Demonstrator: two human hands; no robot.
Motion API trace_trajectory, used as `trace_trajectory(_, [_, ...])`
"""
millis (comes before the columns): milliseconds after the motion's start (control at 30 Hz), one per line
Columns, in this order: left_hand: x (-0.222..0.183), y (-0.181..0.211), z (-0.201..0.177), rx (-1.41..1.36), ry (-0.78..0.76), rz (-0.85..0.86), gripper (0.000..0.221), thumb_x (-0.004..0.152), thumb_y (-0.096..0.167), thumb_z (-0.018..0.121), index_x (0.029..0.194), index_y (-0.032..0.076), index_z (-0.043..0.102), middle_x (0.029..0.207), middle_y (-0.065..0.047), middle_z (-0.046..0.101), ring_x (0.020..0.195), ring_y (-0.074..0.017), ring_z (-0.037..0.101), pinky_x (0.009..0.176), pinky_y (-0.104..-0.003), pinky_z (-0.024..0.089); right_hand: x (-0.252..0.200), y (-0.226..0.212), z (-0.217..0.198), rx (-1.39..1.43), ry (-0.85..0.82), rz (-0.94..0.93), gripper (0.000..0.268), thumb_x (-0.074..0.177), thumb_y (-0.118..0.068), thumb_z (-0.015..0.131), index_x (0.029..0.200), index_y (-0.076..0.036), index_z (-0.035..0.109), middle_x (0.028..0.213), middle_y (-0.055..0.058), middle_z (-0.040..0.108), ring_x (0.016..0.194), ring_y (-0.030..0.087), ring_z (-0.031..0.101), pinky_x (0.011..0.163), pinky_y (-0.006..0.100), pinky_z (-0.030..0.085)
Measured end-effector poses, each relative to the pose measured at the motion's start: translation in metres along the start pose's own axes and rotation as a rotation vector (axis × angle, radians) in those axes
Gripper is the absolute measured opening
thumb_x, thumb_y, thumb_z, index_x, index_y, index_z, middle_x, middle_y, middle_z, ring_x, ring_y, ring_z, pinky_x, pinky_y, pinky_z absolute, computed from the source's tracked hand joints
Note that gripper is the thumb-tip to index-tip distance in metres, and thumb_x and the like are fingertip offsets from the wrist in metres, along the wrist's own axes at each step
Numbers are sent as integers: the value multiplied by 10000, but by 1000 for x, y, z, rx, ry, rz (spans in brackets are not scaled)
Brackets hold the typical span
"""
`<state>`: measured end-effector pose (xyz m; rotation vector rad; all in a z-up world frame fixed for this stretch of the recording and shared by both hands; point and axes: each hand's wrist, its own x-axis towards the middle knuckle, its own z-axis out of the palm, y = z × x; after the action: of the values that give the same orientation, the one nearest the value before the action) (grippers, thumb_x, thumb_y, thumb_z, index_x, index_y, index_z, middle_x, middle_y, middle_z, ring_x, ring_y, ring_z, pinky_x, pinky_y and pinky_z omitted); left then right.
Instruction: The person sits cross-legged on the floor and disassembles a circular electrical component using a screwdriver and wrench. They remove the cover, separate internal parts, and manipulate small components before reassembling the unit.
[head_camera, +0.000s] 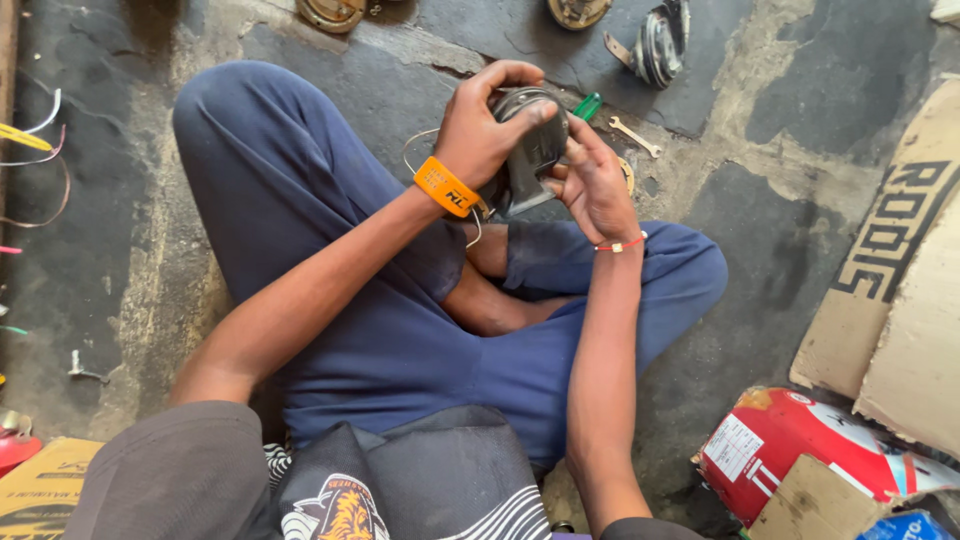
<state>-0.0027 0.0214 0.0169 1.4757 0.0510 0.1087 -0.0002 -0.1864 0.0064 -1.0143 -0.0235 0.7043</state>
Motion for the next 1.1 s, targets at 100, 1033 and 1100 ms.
trace_trajectory(100, [-1, 4, 1, -126, -33, 6, 406, 955, 239, 808, 1242, -7, 658, 1166, -96, 711, 1079, -111, 676, 959, -276, 563, 2, 7, -3, -95, 30, -34, 659, 1001, -98, 746, 1571, -40, 420, 1282, 30, 625, 1040, 69, 635, 852, 222, 541])
trace_trajectory(1033, [-101, 96, -8, 163, -52, -609, 450, 894, 320, 792, 1224, 36, 679, 1001, -152, 753, 826, -247, 735, 761, -412, 586, 3, 7, 21, -421, 411, -655, 630, 893, 203, 793, 1365, -80, 486, 1388, 93, 555, 1284, 208, 572, 1090, 349, 504])
trace_trajectory(1100, [-64, 67, 14, -162, -62, -235, 485, 957, 382, 710, 1243, 4, 605, 1075, -40, 719, 1028, -59, 679, 857, -262, 574, 7, 3, 32, -604, 451, -742, 596, 872, 182, 818, 1305, -84, 504, 1417, 88, 527, 1324, 208, 556, 1142, 352, 494])
